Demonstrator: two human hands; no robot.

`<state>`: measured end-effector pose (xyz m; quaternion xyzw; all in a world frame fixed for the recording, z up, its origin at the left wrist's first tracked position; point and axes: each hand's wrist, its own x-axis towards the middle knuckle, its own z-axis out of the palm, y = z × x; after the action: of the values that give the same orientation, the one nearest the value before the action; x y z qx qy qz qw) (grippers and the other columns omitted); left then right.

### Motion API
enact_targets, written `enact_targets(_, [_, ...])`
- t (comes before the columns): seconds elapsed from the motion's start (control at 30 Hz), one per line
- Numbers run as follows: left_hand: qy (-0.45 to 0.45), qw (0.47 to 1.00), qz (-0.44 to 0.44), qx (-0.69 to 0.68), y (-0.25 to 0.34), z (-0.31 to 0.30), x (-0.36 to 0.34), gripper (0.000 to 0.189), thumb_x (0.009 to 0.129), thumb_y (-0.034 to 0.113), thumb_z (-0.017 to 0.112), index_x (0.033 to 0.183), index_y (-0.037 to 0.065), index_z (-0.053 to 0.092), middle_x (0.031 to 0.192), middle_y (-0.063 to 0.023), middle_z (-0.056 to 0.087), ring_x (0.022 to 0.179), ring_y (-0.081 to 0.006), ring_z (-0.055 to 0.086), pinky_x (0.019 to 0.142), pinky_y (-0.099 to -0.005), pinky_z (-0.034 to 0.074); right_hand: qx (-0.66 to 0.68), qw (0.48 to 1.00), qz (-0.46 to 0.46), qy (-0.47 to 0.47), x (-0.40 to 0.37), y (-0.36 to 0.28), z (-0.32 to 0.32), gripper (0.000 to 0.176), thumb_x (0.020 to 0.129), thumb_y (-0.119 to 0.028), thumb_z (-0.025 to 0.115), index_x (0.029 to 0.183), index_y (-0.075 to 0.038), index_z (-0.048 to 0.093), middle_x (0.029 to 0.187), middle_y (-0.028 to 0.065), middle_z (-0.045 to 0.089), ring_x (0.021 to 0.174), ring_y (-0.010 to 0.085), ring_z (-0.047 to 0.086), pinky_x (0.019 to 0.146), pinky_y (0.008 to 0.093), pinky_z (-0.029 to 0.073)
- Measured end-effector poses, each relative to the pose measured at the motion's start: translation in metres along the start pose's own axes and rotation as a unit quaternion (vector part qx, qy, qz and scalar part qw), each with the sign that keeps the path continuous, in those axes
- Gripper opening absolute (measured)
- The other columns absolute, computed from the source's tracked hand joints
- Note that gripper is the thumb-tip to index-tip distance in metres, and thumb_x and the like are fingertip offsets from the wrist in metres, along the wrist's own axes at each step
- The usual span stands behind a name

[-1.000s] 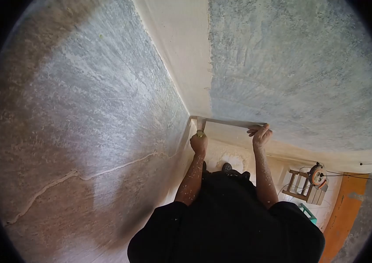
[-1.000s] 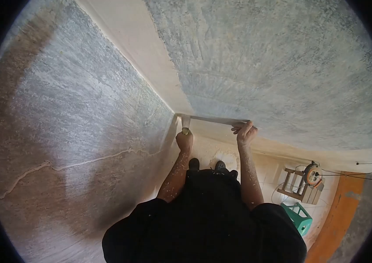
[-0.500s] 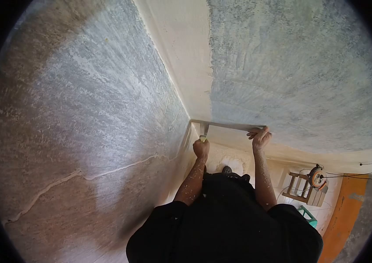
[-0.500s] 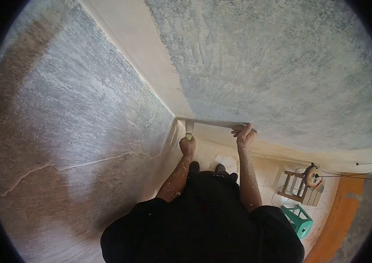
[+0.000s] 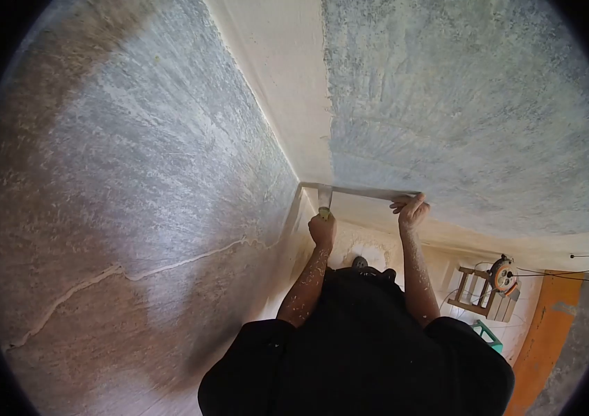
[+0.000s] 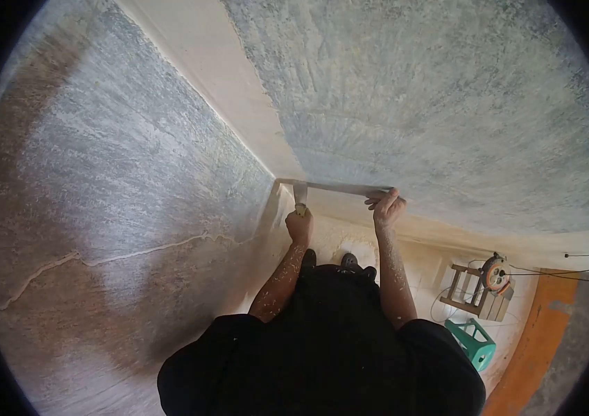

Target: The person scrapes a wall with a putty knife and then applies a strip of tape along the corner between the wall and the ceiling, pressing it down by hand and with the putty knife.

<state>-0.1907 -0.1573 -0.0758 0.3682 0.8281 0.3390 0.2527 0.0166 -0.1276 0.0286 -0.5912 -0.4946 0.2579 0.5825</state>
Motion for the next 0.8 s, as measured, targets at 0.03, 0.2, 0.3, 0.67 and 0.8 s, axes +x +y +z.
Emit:
enact_targets(0.03, [-0.001,1.000,0.010,0.014,-0.001,-0.001,0.003,0.026,0.078,0.022,0.060,0.067,-0.001,0.065,0.065,-0.0216,0.063,0.066,-0.0384,0.064,0.059,-0.0454,0.048,0.000,1.000,-0.002,0.000,0.004,0.000,0.001,0.086,0.097,-0.051,0.015,0.056,0.006,0.064,0.049,0.0126,0.060,0.039,0.0186,0.058,0.039,0.0263,0.049])
enact_targets(0.2, [-0.015,0.998,0.024,-0.056,-0.004,0.005,0.011,0.024,0.078,0.019,0.059,0.067,-0.003,0.063,0.065,-0.0224,0.062,0.066,-0.0391,0.063,0.059,-0.0444,0.048,0.003,1.000,-0.004,-0.005,0.007,0.002,0.004,0.087,0.097,-0.052,0.015,0.057,0.007,0.065,0.049,0.0127,0.060,0.040,0.0188,0.058,0.040,0.0267,0.050])
enact_targets(0.3, [0.001,0.999,0.039,-0.004,-0.011,0.001,0.010,0.025,0.077,0.020,0.060,0.065,-0.003,0.063,0.063,-0.0227,0.061,0.065,-0.0396,0.063,0.058,-0.0452,0.048,0.014,1.000,-0.008,-0.005,0.004,0.004,0.001,0.082,0.098,-0.047,0.017,0.058,0.006,0.065,0.049,0.0127,0.060,0.040,0.0178,0.058,0.041,0.0267,0.050])
enact_targets(0.67, [0.041,0.996,0.076,0.014,-0.035,-0.011,0.006,0.022,0.075,0.017,0.064,0.066,-0.003,0.064,0.060,-0.0227,0.060,0.059,-0.0392,0.062,0.053,-0.0439,0.047,0.009,1.000,0.001,-0.007,-0.002,0.001,-0.003,0.079,0.099,-0.046,0.017,0.059,0.003,0.066,0.048,0.0106,0.060,0.039,0.0162,0.057,0.042,0.0260,0.049])
enact_targets(0.8, [0.056,0.991,0.117,-0.042,-0.023,0.006,0.020,0.021,0.074,0.015,0.065,0.064,-0.003,0.061,0.061,-0.0212,0.061,0.059,-0.0378,0.062,0.052,-0.0416,0.046,0.014,1.000,-0.009,-0.003,0.006,0.002,0.001,0.084,0.098,-0.050,0.016,0.058,0.005,0.065,0.048,0.0120,0.060,0.039,0.0171,0.057,0.041,0.0267,0.049])
